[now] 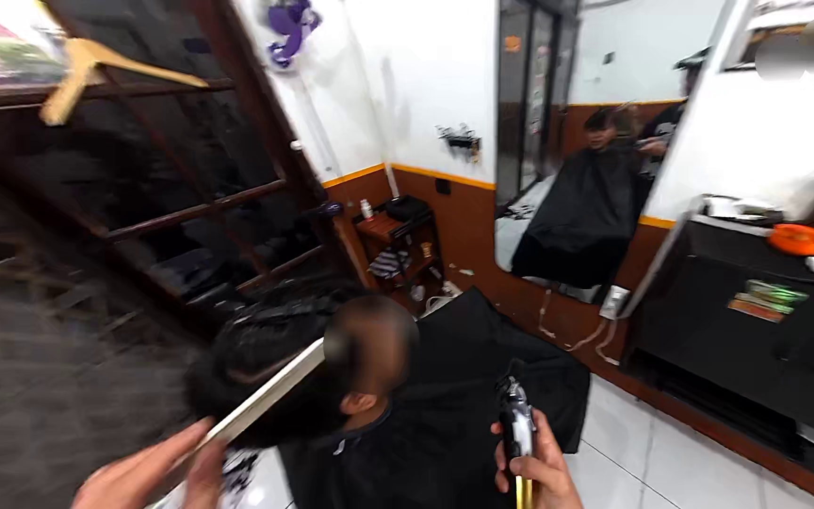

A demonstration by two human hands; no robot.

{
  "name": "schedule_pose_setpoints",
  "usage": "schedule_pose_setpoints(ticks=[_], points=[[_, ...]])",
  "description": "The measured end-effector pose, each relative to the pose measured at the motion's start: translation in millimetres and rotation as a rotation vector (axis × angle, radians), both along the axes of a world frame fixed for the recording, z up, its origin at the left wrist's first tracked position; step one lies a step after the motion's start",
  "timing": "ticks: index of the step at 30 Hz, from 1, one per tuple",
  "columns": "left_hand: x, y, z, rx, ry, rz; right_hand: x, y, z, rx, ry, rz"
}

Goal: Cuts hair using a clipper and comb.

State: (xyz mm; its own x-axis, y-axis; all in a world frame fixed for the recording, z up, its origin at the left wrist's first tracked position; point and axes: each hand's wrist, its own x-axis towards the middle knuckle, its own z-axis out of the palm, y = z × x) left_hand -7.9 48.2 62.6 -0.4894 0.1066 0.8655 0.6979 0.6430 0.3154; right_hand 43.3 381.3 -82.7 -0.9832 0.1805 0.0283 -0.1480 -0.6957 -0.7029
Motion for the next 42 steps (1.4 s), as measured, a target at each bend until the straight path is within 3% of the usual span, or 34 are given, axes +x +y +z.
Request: schedule_pose_setpoints(ticks=[9,14,18,22,25,28,34,38,42], points=[[-21.6,50.7,6.0,-0.315,0.097,0.500,-24.3,-4.5,3.9,0.006,0.071,0.153],[-21.2,61.9,-11.0,-0.481,-0.001,0.577,-38.9,-8.0,10.1,0.011,0.139,0.234],[-6.9,63.3,-21.9,-0.542,-0.122,0.516,-55.4,-8.7,19.9,0.032,0.217,0.262],[10.3,57.0,-3.4,-0.417,-0.186,0.440,-77.6,-10.5,33.7,0.080,0.225,0.262],[18.4,52.1,16.8,-0.320,-0.195,0.488,-91.7,-13.3,45.3,0.153,0.226,0.299],[17.4,46.8,26.7,-0.237,-0.170,0.530,-103.8,-16.9,55.7,0.371,0.188,0.446],[3.0,39.2,25.9,0.068,-0.229,0.410,-127.6,-15.1,69.1,0.779,0.075,0.813],[-0.4,36.0,21.0,0.155,-0.265,0.343,-135.6,-18.4,78.2,1.031,0.022,0.817],[-2.5,34.8,16.7,0.210,-0.253,0.301,-142.4,-27.5,85.6,1.086,0.006,0.804]])
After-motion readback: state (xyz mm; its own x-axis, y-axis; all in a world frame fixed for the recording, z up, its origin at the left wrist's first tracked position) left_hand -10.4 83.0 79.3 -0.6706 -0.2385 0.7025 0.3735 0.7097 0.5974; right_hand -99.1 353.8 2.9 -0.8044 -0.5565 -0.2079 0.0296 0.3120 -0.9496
